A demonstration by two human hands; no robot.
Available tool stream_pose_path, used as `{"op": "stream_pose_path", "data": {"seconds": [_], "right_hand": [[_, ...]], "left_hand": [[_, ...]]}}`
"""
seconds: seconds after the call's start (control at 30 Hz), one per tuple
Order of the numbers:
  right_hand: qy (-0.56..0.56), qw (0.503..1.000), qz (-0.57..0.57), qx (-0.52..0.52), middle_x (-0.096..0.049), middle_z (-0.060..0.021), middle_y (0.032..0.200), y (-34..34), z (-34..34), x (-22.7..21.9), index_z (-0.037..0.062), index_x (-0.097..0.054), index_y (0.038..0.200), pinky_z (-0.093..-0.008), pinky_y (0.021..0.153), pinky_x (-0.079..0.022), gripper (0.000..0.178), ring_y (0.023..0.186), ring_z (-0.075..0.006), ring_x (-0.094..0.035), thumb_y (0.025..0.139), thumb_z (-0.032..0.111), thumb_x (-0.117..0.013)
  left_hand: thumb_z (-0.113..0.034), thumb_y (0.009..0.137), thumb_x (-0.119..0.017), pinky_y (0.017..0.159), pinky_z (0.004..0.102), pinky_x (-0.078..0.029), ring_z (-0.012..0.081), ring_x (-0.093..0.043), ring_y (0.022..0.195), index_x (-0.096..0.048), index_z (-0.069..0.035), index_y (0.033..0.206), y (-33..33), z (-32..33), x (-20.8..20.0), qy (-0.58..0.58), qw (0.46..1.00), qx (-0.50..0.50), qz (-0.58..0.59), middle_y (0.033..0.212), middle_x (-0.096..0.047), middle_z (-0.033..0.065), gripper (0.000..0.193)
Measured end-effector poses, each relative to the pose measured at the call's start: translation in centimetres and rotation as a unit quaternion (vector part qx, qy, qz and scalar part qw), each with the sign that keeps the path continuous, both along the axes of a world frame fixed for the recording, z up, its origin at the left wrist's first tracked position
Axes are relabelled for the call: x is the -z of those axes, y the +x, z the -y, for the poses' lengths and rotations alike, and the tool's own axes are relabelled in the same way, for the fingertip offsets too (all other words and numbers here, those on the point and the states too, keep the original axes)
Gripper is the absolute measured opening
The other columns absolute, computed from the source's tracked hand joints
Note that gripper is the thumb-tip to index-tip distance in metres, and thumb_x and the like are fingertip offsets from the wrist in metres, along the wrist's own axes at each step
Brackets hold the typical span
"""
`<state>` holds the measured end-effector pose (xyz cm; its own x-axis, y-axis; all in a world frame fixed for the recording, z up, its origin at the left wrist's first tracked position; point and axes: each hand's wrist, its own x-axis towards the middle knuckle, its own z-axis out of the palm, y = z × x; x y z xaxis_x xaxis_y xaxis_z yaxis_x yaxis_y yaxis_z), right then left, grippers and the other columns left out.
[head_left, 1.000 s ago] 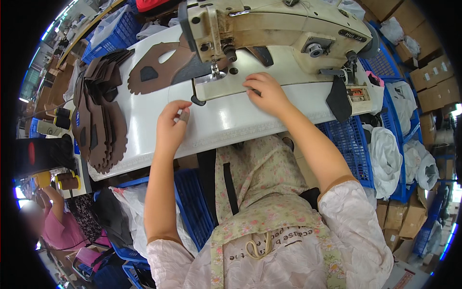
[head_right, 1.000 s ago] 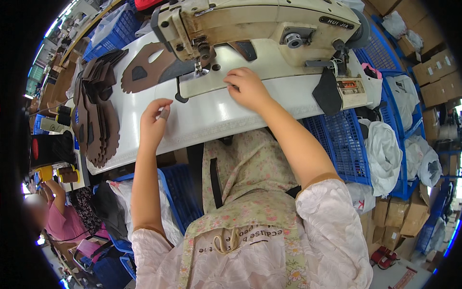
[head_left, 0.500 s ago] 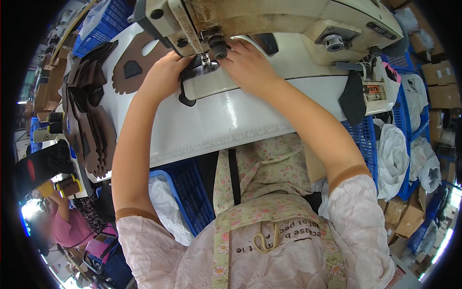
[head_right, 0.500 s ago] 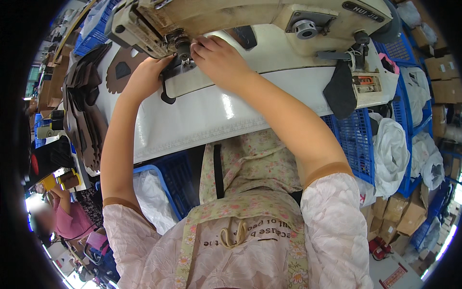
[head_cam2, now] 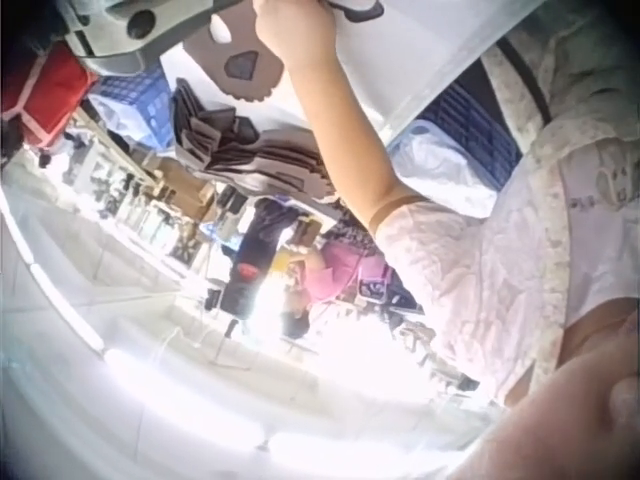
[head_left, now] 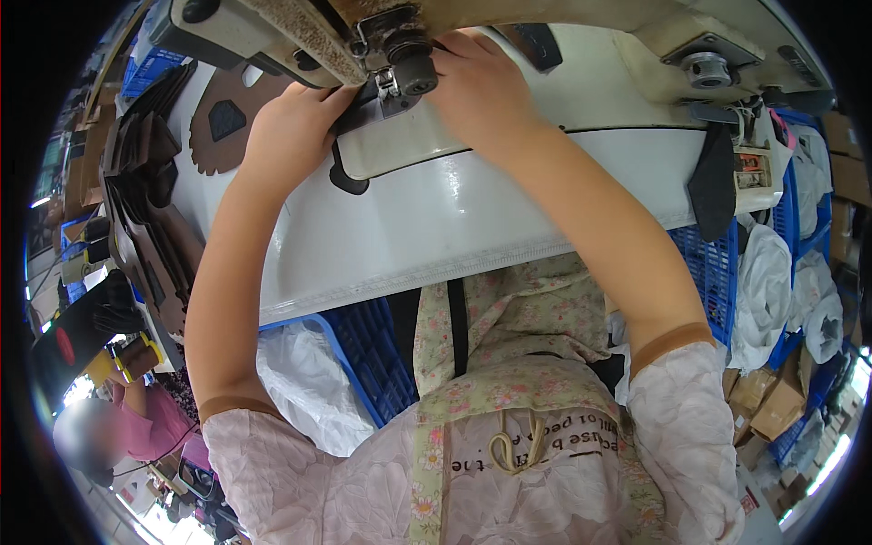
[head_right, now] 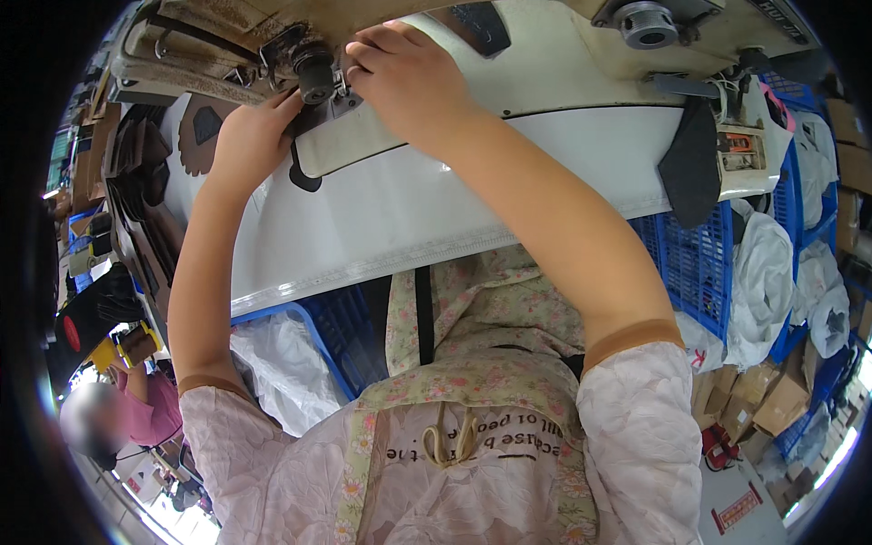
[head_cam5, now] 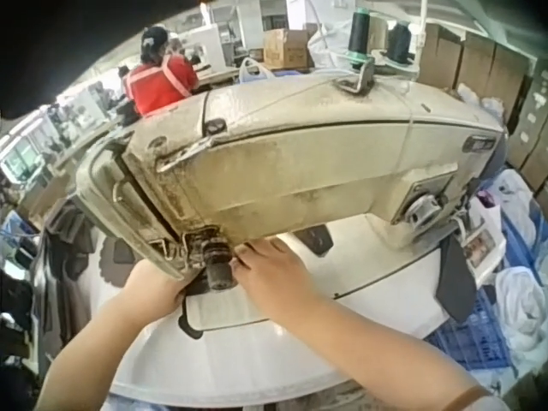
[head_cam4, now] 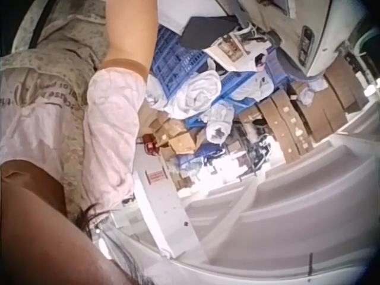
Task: The recorder uses a heavy-duty sewing machine to stitch together components of a leather or synthetic shoe upper, then uses a small nipper tool to adjust thread tension on the machine pulley before resuming.
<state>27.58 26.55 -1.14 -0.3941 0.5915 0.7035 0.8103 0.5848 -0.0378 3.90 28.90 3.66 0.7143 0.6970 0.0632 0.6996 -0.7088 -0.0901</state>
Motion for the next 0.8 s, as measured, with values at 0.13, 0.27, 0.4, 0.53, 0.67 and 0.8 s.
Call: {"op": "stream_pose_path", "data": {"seconds": [0.13, 0.27, 0.4, 0.53, 0.67, 0.8], "right_hand": [[-0.052, 0.998, -0.034, 0.031, -0.065, 0.0010, 0.109, 0.0, 0.0, 0.3, 0.0134, -0.070, 0.095, -0.0334, 0.093, -0.049, 0.019, 0.113, -0.0195, -0.056, 0.077, 0.014, -0.064], [-0.172, 0.983, -0.006, 0.062, -0.066, -0.0001, 0.110, -0.3, 0.4, -0.2, 0.0204, -0.070, 0.104, -0.0338, 0.089, -0.051, 0.024, 0.107, -0.0213, -0.059, 0.081, 0.014, -0.066], [-0.088, 0.996, 0.031, -0.014, -0.067, 0.0025, 0.112, 0.8, 0.2, 0.6, 0.0261, -0.071, 0.109, -0.0348, 0.088, -0.051, 0.031, 0.105, -0.0216, -0.060, 0.082, 0.013, -0.064], [-0.126, 0.992, 0.010, 0.007, -0.068, 0.0063, 0.113, 0.3, 0.9, -0.1, 0.0238, -0.073, 0.106, -0.0364, 0.088, -0.050, 0.030, 0.105, -0.0220, -0.060, 0.081, 0.010, -0.065], [-0.090, 0.996, 0.007, -0.027, -0.068, 0.0051, 0.114, 0.4, 1.0, -0.5, 0.0197, -0.075, 0.103, -0.0366, 0.090, -0.049, 0.027, 0.104, -0.0229, -0.061, 0.082, 0.007, -0.063], [-0.094, 0.995, 0.003, -0.038, -0.069, 0.0035, 0.114, 0.4, 1.0, -0.7, 0.0177, -0.075, 0.103, -0.0371, 0.090, -0.049, 0.028, 0.105, -0.0237, -0.061, 0.082, 0.005, -0.061]], "left_hand": [[0.001, 0.070, -0.060, 0.072, 0.0406, -0.053, 0.0309, -0.064, 0.087, -0.060, -0.014, 0.122, -0.3, 0.4, 0.8, 0.018, 0.999, -0.012, 0.023, 0.114, -0.066, 0.0060, 0.054], [0.002, 0.071, -0.060, 0.081, 0.0355, -0.054, 0.0238, -0.061, 0.107, -0.064, -0.019, 0.122, -0.6, 1.5, 1.7, 0.070, 0.996, -0.027, 0.044, 0.125, -0.063, 0.0025, 0.055], [0.001, 0.070, -0.061, 0.086, 0.0329, -0.054, 0.0202, -0.058, 0.117, -0.063, -0.023, 0.127, -0.5, 2.2, 2.4, 0.119, 0.992, -0.029, 0.020, 0.130, -0.060, 0.0009, 0.061], [0.003, 0.068, -0.060, 0.089, 0.0339, -0.053, 0.0187, -0.056, 0.121, -0.064, -0.023, 0.125, -0.5, 3.0, 2.6, 0.123, 0.991, -0.039, 0.025, 0.131, -0.060, 0.0009, 0.063], [0.006, 0.067, -0.059, 0.092, 0.0348, -0.051, 0.0193, -0.055, 0.123, -0.063, -0.018, 0.125, -0.5, 3.2, 2.8, 0.109, 0.993, -0.033, 0.043, 0.131, -0.060, 0.0024, 0.063], [0.010, 0.064, -0.056, 0.096, 0.0357, -0.049, 0.0212, -0.054, 0.123, -0.062, -0.011, 0.125, -0.7, 2.7, 3.2, 0.082, 0.991, 0.003, 0.110, 0.130, -0.060, 0.0045, 0.064]]}}
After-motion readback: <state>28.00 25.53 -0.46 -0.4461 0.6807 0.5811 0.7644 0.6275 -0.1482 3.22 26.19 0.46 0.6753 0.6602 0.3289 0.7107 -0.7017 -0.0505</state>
